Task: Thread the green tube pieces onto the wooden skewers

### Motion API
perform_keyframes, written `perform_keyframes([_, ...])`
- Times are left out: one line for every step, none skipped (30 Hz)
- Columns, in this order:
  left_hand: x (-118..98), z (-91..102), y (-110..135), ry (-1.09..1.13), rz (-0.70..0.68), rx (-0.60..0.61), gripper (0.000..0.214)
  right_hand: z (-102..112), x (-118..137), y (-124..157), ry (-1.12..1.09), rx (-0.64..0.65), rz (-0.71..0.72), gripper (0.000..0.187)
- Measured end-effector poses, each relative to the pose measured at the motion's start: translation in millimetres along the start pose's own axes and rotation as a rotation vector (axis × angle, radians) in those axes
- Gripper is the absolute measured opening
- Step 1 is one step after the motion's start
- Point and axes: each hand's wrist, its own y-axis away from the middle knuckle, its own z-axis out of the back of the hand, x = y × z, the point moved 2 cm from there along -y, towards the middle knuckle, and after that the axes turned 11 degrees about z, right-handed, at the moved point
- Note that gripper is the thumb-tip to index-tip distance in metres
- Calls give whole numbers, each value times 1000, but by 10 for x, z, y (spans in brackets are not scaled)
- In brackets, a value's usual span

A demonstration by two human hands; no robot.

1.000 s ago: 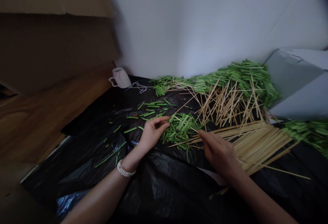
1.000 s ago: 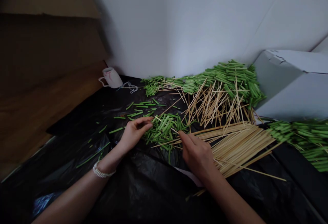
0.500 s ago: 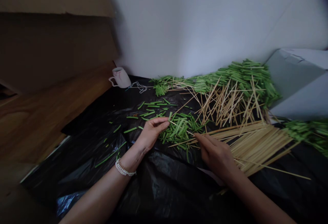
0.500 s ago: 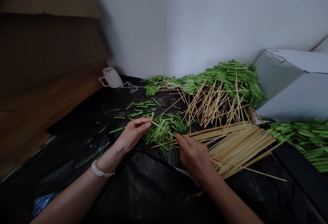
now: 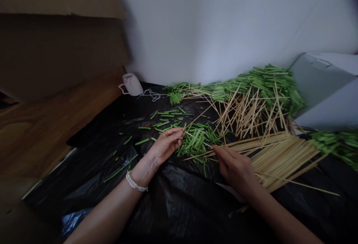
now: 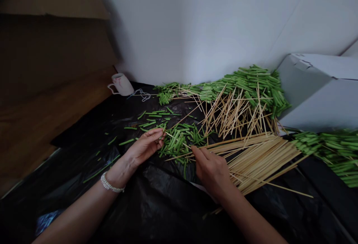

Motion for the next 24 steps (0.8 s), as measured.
perform_keyframes([3,16,-8,21,13,13,21,-2,-1,2,-5,2,-5,34])
perform_keyframes([5,30,-15,39,26,26,21,-2,-1,4,-12,3,-9,35])
perform_keyframes([8,41,-21,57,41,38,20,-1,-1,5,-20,2,-10,36])
perform_keyframes([10,49,-26,75,57,52,19,2,0,5,-26,-1,-11,36])
perform_keyframes([12,53,-30,92,71,66,18,5,2,4,-31,-4,-10,37])
perform_keyframes([12,53,-32,106,83,81,18,9,4,2,-31,-5,-10,37])
perform_keyframes([13,51,-34,116,91,94,17,13,6,0,-28,-8,-8,37])
perform_keyframes([13,48,-34,125,97,103,17,16,9,-2,-24,-7,-3,37])
perform_keyframes([14,44,-33,133,100,109,16,18,12,-4,-20,-8,2,36])
perform_keyframes([14,41,-32,137,101,112,16,19,14,-5,-18,-7,5,35])
perform_keyframes([15,37,-30,139,101,113,15,18,15,-6,-18,-8,6,34])
perform_keyframes([18,34,-29,138,104,112,15,16,15,-5,-19,-9,4,34])
perform_keyframes([20,32,-27,134,106,111,14,13,15,-4,-22,-8,1,34])
perform_keyframes([23,30,-27,128,108,111,14,9,13,-2,-25,-6,-3,34])
perform_keyframes([27,29,-26,121,109,112,14,5,12,0,-25,-4,-5,34])
perform_keyframes([29,27,-26,115,109,113,14,2,11,2,-25,-2,-5,35])
perform_keyframes([32,26,-26,111,107,116,14,0,11,3,-25,1,-2,35])
perform_keyframes([34,26,-27,108,104,119,14,-1,10,4,-26,2,0,35])
perform_keyframes([35,25,-27,106,102,123,14,-1,10,4,-26,0,1,35])
perform_keyframes([37,25,-26,106,102,126,13,0,10,3,-26,0,4,34])
perform_keyframes([37,24,-26,107,102,127,13,1,11,2,-26,1,4,34])
perform_keyframes([37,24,-25,108,102,127,13,2,11,1,-25,3,3,33])
perform_keyframes([37,23,-25,108,103,124,13,3,11,0,-24,4,0,33])
perform_keyframes([36,23,-24,108,103,118,12,4,12,-2,-23,4,-1,32])
